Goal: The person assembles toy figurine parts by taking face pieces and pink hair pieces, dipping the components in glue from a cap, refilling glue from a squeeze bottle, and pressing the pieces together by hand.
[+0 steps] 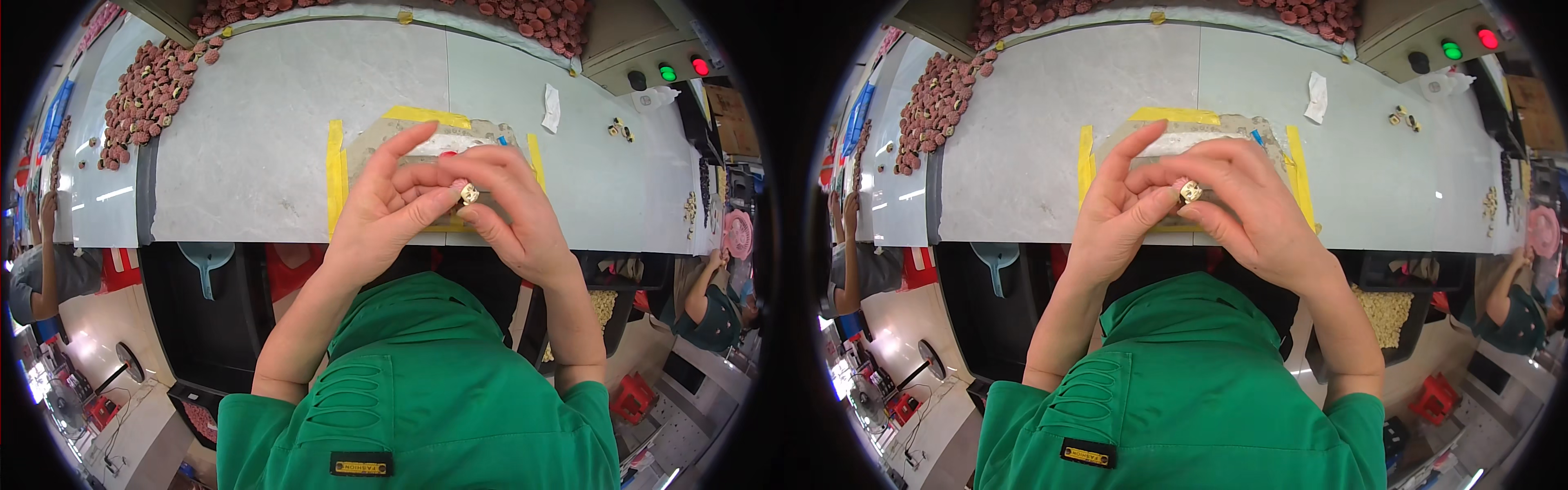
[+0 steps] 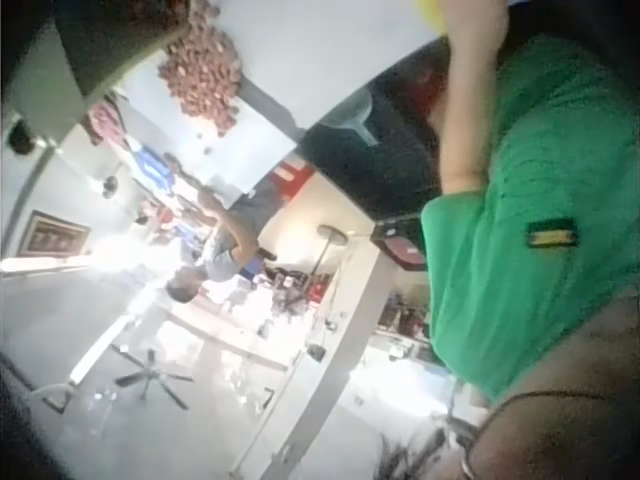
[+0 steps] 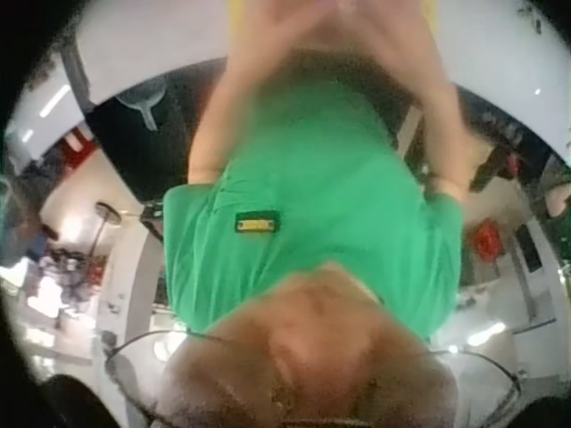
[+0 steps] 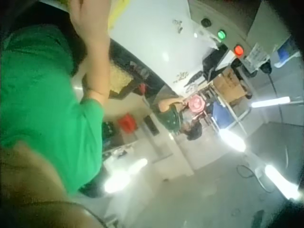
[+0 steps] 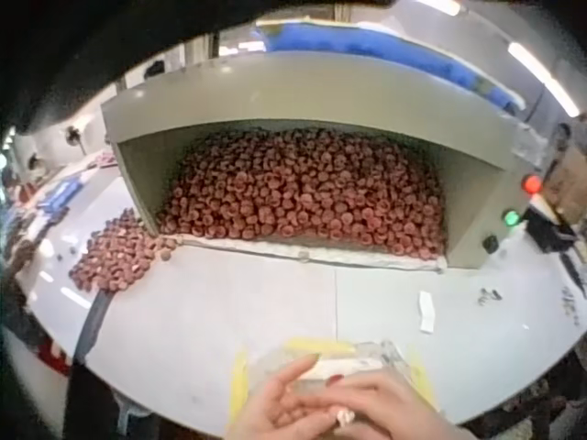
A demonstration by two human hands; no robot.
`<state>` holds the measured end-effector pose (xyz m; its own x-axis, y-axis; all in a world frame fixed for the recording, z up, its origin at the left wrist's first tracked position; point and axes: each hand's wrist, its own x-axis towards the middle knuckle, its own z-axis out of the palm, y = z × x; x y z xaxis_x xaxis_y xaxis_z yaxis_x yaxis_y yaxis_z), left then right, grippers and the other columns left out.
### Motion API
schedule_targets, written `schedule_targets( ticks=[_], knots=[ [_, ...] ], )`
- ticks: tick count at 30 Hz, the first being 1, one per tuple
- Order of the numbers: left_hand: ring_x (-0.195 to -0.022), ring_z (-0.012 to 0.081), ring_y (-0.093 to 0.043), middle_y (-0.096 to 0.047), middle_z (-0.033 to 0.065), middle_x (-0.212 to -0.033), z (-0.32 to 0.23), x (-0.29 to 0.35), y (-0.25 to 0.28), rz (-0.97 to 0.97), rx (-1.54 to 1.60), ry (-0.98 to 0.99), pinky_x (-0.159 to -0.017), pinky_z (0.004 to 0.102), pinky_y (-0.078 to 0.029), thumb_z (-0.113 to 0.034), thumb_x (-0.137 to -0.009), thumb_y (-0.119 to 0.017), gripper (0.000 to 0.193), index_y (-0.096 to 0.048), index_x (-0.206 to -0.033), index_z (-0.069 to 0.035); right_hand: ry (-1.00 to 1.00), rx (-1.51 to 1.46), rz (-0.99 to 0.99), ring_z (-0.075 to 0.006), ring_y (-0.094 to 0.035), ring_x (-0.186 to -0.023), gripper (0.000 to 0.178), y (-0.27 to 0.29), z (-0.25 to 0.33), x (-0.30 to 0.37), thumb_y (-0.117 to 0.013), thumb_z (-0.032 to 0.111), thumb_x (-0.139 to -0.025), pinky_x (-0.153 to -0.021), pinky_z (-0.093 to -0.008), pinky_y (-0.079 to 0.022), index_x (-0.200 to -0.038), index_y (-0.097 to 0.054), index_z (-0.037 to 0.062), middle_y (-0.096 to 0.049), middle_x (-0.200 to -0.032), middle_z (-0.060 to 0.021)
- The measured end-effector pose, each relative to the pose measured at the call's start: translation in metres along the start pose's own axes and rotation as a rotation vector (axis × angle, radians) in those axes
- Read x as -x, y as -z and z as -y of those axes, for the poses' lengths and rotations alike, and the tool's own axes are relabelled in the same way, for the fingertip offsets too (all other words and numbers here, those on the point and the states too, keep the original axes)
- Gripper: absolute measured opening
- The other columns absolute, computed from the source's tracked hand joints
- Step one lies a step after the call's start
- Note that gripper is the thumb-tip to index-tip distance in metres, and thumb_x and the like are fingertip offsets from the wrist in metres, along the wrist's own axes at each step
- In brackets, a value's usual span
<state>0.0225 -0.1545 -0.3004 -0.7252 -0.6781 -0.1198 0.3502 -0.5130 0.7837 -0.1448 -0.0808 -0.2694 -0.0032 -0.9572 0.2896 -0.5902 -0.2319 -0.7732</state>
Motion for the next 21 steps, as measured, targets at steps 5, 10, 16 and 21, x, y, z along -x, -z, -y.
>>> schedule_targets(
  ticks=[5, 10, 16, 21],
  knots=[
    [-0.1, 0.0157, -0.06, -0.062, 0.0128, -0.106, -0.005, -0.002, 0.005, 0.055, -0.01, 0.063, -0.087, 0.0291, -0.05, -0.008, -0.093, -0.058, 0.06, -0.026, -0.143, -0.004, 0.072, -0.067, 0.079, -0.029, -0.054, -0.099, 0.028, 0.004, -0.009, -0.002, -0.066, 0.012, -0.083, -0.087, -0.0365, -0.044, -0.109, -0.059, 0.0045, -0.055, -0.107, -0.0118],
    [-0.092, 0.0132, -0.059, -0.062, 0.0091, -0.1, -0.013, -0.003, -0.003, 0.1, -0.175, 0.116, -0.082, 0.0276, -0.05, -0.018, -0.095, -0.056, 0.057, -0.027, -0.142, -0.004, 0.104, 0.013, 0.128, -0.0287, -0.054, -0.099, 0.029, 0.008, -0.007, -0.001, -0.066, 0.013, -0.082, -0.087, -0.0377, -0.044, -0.109, -0.059, 0.0051, -0.056, -0.106, -0.0103],
    [-0.088, 0.0098, -0.057, -0.06, 0.0057, -0.102, -0.015, -0.003, -0.008, 0.144, -0.102, 0.265, -0.079, 0.0245, -0.049, -0.027, -0.097, -0.054, 0.05, -0.037, -0.138, -0.005, 0.035, -0.057, 0.171, -0.0296, -0.054, -0.102, 0.031, 0.012, 0.0, 0.002, -0.063, 0.017, -0.085, -0.089, -0.038, -0.044, -0.112, -0.058, 0.0037, -0.057, -0.108, -0.011],
    [-0.1, 0.0125, -0.058, -0.056, 0.0063, -0.118, -0.005, 0.003, -0.015, 0.102, -0.014, 0.254, -0.084, 0.0294, -0.051, -0.029, -0.098, -0.049, 0.049, -0.036, -0.139, -0.006, -0.04, -0.145, 0.167, -0.0313, -0.053, -0.106, 0.028, 0.012, -0.003, 0.013, -0.055, 0.015, -0.09, -0.092, -0.0378, -0.043, -0.115, -0.055, 0.0014, -0.055, -0.113, -0.0142]
  ],
)
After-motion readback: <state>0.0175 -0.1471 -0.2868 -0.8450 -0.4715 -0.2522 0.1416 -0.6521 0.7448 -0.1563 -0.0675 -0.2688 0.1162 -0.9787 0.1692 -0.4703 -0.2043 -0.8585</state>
